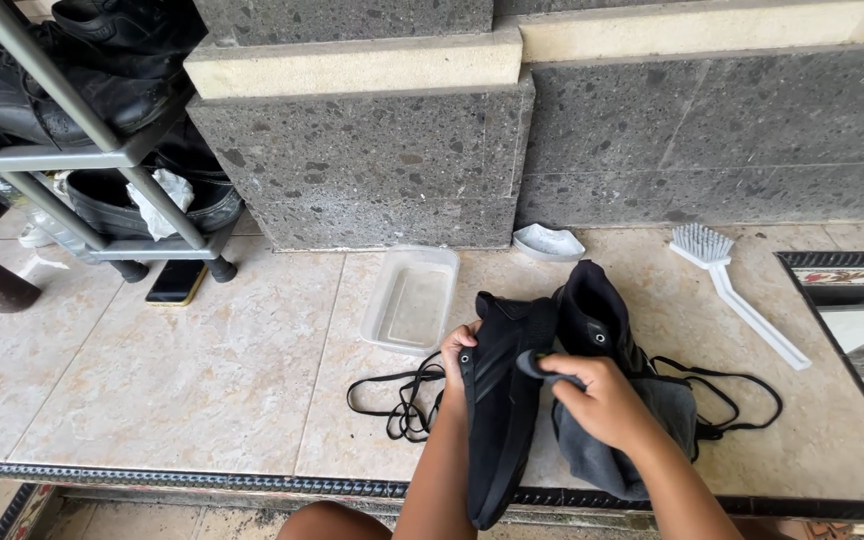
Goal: Cleaning black sneakers by scrubbing with a toothbrush and wiping with a cloth.
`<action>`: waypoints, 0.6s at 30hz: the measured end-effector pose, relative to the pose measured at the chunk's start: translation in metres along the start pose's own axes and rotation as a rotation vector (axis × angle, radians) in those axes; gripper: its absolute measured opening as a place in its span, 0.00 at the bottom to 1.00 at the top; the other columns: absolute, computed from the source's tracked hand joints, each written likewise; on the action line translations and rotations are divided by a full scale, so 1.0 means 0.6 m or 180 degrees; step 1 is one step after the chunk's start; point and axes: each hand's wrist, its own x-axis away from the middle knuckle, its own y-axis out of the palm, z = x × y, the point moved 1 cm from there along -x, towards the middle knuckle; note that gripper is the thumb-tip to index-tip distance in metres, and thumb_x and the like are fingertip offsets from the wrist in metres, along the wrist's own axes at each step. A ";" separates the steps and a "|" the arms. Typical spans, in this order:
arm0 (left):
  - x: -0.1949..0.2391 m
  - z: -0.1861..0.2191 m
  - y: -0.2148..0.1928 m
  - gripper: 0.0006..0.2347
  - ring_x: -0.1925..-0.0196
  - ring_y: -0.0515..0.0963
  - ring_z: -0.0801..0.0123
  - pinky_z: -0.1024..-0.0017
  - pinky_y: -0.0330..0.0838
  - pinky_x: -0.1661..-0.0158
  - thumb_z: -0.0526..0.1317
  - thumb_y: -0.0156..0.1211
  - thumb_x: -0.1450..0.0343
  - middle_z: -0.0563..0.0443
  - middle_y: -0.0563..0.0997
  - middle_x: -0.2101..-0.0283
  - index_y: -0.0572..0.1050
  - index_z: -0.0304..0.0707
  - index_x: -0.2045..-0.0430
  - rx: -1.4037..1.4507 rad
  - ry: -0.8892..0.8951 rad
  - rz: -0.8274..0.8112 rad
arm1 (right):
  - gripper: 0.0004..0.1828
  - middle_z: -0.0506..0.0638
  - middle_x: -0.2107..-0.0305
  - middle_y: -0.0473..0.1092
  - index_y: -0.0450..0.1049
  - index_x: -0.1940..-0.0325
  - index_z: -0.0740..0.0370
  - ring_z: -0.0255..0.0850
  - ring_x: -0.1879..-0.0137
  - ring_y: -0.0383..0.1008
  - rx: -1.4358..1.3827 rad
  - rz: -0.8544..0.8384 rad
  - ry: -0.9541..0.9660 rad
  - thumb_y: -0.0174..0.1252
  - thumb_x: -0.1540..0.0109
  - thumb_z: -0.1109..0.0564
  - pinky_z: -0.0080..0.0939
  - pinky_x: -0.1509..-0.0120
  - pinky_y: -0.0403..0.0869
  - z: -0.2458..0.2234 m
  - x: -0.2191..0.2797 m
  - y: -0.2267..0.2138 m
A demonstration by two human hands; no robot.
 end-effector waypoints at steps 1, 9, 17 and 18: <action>-0.001 0.000 -0.012 0.04 0.75 0.66 0.69 0.79 0.62 0.70 0.31 0.47 0.45 0.53 0.64 0.77 0.62 0.43 0.88 0.0012 -0.0054 -0.0026 | 0.24 0.47 0.39 0.75 0.77 0.38 0.54 0.38 0.35 0.78 0.0004 0.0052 0.0032 0.52 0.38 0.56 0.39 0.31 0.74 0.001 0.000 0.004; -0.009 -0.007 -0.067 0.12 0.72 0.62 0.72 0.79 0.57 0.69 0.26 0.48 0.46 0.54 0.63 0.75 0.56 0.49 0.87 -0.0627 0.0682 -0.0210 | 0.20 0.47 0.60 0.80 0.77 0.41 0.63 0.35 0.52 0.79 -0.1489 0.1764 -0.1110 0.60 0.37 0.57 0.36 0.44 0.77 0.022 0.013 0.027; 0.001 -0.001 -0.008 0.04 0.74 0.66 0.70 0.81 0.62 0.69 0.30 0.48 0.46 0.52 0.67 0.76 0.64 0.41 0.89 -0.0343 0.0086 0.0239 | 0.51 0.64 0.24 0.54 0.36 0.18 0.38 0.54 0.21 0.60 -0.2073 0.2574 -0.2609 0.50 0.32 0.79 0.52 0.26 0.67 -0.027 -0.011 -0.229; 0.005 0.002 0.011 0.02 0.76 0.65 0.70 0.80 0.61 0.72 0.31 0.47 0.45 0.54 0.65 0.78 0.65 0.38 0.88 -0.0199 -0.0122 0.0283 | 0.62 0.69 0.09 0.40 0.31 0.17 0.22 0.61 0.08 0.50 -0.1721 0.2642 -0.3257 0.46 0.27 0.88 0.56 0.26 0.64 0.011 -0.027 -0.262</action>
